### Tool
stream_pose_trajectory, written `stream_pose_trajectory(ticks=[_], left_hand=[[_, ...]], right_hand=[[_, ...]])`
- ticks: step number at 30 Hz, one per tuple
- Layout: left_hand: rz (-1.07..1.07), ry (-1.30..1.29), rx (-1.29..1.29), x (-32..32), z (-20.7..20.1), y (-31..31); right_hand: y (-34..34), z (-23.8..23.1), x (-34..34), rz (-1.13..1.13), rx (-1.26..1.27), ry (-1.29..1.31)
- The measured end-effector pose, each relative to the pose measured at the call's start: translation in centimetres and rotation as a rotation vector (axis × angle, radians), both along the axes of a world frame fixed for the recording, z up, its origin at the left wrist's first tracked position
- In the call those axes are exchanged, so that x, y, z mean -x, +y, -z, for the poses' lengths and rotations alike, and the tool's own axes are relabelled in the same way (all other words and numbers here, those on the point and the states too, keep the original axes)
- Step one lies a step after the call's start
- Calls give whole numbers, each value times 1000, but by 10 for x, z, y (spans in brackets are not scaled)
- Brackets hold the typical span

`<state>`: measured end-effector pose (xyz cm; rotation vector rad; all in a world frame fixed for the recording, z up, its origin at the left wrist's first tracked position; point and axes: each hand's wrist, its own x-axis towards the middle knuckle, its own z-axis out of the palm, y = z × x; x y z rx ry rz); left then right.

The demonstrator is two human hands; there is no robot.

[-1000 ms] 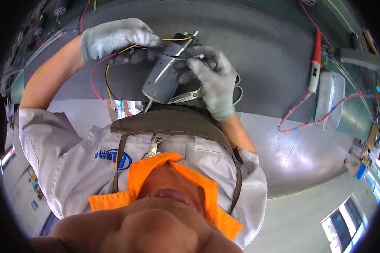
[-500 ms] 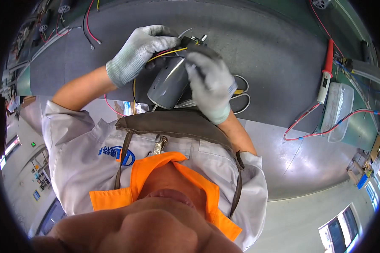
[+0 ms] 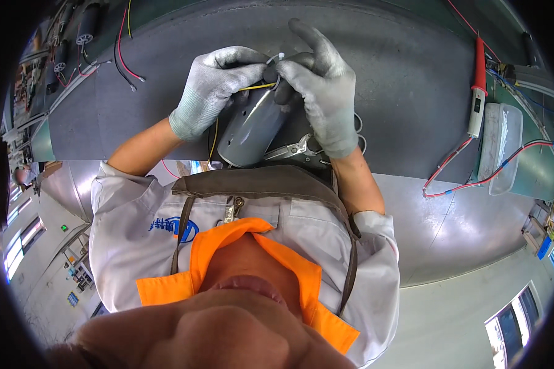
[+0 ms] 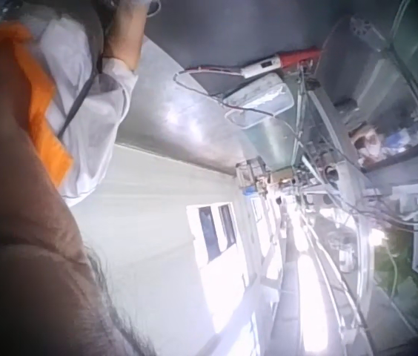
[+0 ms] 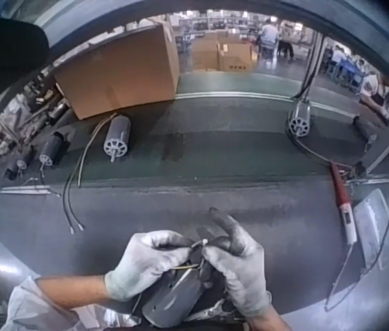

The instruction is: Assembling wire leads and components onto cylindrical electric motors at a factory workstation.

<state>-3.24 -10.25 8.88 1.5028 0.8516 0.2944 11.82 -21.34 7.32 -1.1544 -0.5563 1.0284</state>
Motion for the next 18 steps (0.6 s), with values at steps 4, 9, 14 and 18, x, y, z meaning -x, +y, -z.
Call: stream_pose_trajectory(ticks=[4,9,14,18], left_hand=[[28,-76,-45,-8,5,-1],[74,-93,-100,-16,10,-6],[136,-44,-411,-6,10,-16],[-41,-158,-153,-5,13,-25]], right_hand=[[4,-9,-25,-289,86,-61],[0,0,-25,-266,181,-155],[-11,-3,-14,105,-7,-1245],[-17,10,-42,32,183,-684]])
